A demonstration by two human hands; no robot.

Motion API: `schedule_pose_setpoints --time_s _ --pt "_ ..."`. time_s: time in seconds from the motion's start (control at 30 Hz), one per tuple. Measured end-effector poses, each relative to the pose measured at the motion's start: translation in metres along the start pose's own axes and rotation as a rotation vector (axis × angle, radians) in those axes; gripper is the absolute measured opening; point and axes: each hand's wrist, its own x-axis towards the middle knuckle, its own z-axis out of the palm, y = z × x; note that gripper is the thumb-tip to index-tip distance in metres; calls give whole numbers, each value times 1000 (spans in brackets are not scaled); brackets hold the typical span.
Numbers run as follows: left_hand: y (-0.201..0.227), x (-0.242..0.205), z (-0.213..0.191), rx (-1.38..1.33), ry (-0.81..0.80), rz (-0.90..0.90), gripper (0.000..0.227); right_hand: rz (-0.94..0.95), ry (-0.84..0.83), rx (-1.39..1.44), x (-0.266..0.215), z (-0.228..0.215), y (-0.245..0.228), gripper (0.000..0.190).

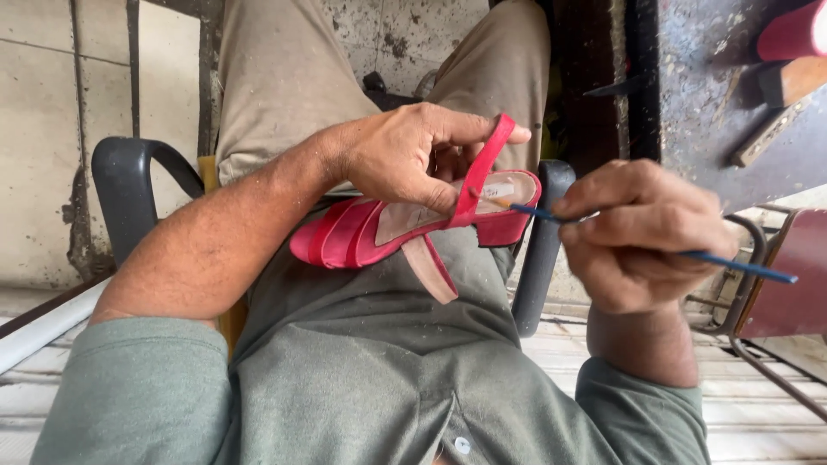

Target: The person paints a red high-heeled shoe using a small brush, applying paint to the straps, heel, and sole. They repeatedly dip the brush into a small red paint container and rotate the shoe to access different areas.

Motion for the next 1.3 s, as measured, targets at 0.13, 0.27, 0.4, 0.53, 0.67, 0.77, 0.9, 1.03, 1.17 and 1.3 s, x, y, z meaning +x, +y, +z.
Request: schedule_pose_setpoints --time_s 0.13,0.27,0.4,0.53,0.67,0.77,0.9,1.03,1.17,1.3 --pt "4 2 -1 40 -8 28 74 86 202 -173 4 3 -4 17" --pt "2 -3 3 12 19 -12 72 27 102 -118 1 3 -1 17" --pt "2 -3 1 31 11 0 72 -84 -35 -1 -6 -6 4 16" --pt "1 -3 3 11 25 24 71 -81 99 -85 -6 -4 11 23" --pt "0 -3 1 4 13 3 75 -123 35 0 -4 -3 14 24" --pt "2 -3 4 61 14 21 76 -106 121 -112 -2 -1 13 22" --pt "3 -4 8 162 37 123 65 -98 -12 -24 -8 -2 9 23" --pt "2 -5 12 314 106 214 71 68 247 -185 2 -1 3 21" --pt "5 -12 22 392 117 241 63 117 97 -178 3 -2 -7 17" --pt "0 -14 29 505 177 279 72 97 -30 -83 16 -4 -25 14"
